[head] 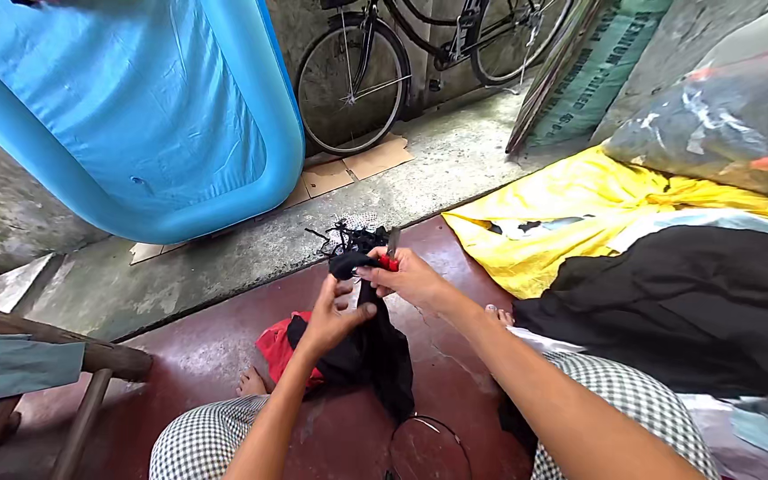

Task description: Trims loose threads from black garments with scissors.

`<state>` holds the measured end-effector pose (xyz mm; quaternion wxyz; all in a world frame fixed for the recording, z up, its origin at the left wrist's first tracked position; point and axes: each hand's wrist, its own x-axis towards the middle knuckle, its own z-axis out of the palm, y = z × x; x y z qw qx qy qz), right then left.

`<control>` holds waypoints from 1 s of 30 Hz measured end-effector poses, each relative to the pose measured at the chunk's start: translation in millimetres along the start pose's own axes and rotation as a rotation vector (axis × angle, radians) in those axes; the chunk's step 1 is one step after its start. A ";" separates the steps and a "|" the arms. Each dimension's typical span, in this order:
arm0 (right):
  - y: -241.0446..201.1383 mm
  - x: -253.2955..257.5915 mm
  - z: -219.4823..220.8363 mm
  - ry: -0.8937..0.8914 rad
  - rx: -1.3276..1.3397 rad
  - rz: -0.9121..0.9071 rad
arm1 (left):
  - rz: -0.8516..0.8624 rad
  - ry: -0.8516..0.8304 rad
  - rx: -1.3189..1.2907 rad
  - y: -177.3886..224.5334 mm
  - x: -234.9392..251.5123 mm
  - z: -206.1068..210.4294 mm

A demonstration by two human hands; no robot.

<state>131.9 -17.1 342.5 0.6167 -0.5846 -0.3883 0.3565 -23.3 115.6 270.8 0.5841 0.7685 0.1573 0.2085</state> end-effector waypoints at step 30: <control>-33.4 -19.2 -89.7 -0.068 0.701 -0.188 | -0.485 -0.348 -0.787 -52.8 -58.7 88.5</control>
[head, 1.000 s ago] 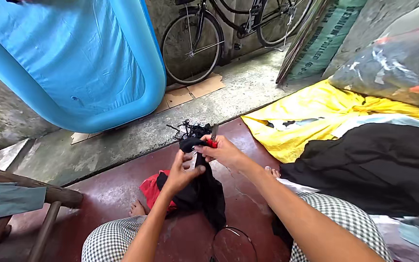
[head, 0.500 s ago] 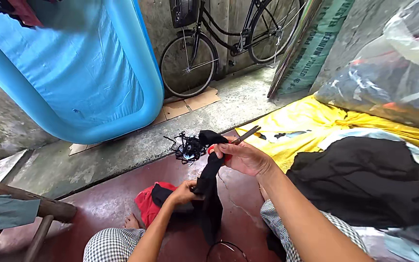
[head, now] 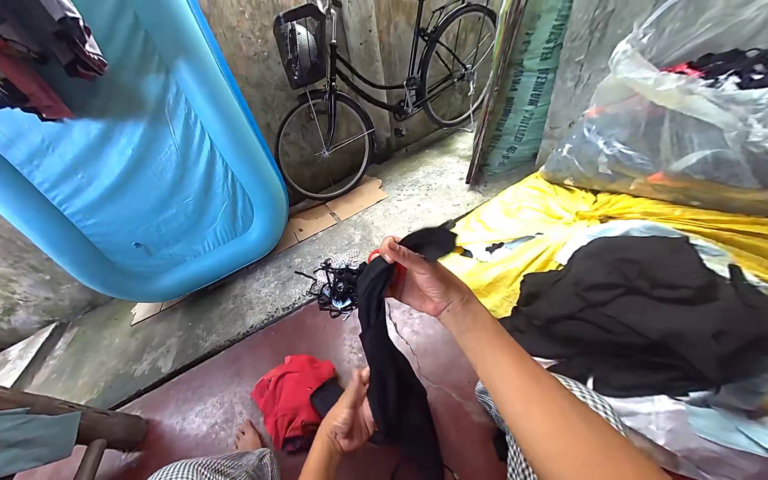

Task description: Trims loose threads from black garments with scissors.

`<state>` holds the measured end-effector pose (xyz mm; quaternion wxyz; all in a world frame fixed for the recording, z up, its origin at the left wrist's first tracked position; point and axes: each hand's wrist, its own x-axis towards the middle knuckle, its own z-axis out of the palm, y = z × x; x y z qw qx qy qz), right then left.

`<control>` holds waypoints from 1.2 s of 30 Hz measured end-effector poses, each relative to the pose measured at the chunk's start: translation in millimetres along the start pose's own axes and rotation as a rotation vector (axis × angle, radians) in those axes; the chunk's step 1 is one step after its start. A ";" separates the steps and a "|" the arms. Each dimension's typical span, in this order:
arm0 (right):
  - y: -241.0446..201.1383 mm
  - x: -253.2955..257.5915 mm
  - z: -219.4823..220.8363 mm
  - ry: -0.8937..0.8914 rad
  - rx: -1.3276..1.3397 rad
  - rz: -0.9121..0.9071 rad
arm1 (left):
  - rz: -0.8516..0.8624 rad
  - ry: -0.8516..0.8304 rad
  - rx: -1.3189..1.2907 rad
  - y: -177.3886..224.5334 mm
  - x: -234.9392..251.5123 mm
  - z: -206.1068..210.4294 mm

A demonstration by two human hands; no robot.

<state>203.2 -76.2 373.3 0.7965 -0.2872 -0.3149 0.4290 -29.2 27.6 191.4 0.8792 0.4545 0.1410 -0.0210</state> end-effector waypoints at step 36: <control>-43.7 1.4 -37.8 0.468 -1.003 -0.346 | 0.762 0.752 1.297 335.8 -57.0 21.4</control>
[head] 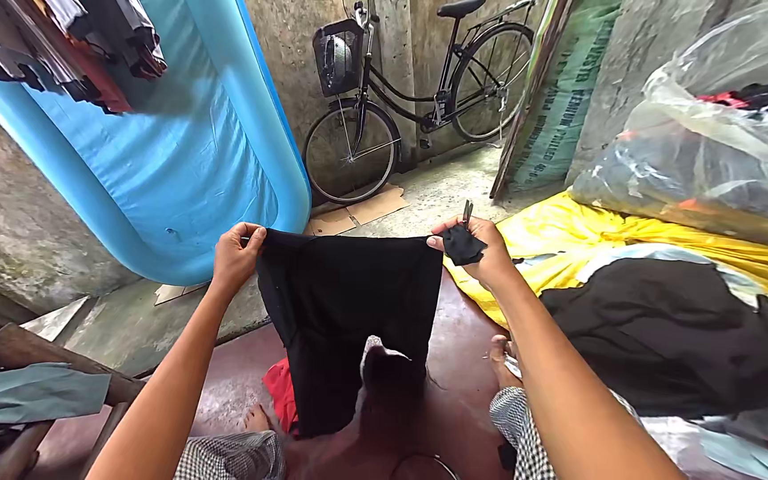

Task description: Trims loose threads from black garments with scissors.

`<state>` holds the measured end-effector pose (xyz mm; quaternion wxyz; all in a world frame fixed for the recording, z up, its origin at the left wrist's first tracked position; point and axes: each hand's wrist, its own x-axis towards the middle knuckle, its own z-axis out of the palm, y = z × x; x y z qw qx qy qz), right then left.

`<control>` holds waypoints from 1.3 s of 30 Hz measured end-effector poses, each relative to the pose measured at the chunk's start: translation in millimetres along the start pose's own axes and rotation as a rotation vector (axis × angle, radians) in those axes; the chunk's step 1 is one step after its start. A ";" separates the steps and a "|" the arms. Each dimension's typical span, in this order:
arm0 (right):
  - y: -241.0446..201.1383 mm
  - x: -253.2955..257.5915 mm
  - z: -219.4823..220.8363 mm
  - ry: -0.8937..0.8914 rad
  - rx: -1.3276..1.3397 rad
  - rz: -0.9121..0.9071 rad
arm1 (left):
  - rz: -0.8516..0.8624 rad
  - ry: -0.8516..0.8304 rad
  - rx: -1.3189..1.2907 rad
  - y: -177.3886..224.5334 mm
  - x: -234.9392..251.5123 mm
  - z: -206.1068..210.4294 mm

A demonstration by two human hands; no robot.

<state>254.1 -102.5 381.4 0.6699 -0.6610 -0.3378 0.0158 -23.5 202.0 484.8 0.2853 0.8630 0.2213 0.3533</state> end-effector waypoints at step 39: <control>-196.9 53.1 -32.9 -0.002 -0.271 0.280 | 0.016 -0.111 0.270 74.3 32.2 -65.2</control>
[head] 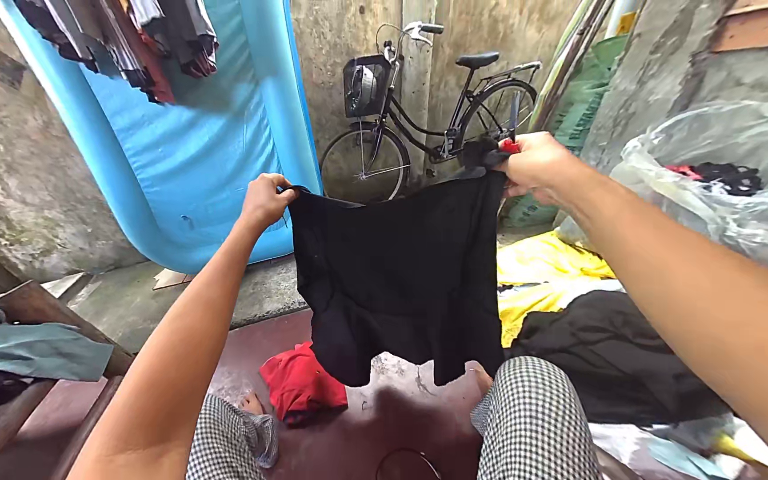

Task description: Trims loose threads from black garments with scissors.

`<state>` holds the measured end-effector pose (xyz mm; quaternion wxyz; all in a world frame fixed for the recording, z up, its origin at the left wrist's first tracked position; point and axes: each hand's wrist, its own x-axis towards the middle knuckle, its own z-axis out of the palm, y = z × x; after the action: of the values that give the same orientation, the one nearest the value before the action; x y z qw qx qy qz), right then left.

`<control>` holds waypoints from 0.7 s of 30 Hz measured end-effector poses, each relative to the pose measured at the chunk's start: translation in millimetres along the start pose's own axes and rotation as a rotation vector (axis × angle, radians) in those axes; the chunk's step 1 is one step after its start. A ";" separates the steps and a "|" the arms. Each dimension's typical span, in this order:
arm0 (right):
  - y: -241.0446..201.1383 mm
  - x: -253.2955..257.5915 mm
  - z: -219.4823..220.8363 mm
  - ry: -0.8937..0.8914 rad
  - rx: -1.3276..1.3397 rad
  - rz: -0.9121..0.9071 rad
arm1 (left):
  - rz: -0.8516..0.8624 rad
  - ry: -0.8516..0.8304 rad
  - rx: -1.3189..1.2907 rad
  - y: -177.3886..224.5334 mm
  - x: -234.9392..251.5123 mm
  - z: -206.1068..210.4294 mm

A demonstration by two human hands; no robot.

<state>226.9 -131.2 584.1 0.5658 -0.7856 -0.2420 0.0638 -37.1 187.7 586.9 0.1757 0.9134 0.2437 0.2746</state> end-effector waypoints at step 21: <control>-20.8 -47.8 52.2 -0.556 0.250 -0.148 | 0.196 -0.090 -0.589 152.3 -6.1 70.2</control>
<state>159.2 -102.9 576.5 0.5732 -0.6429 -0.4340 0.2640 52.8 46.5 598.3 0.4162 0.8536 0.0566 0.3081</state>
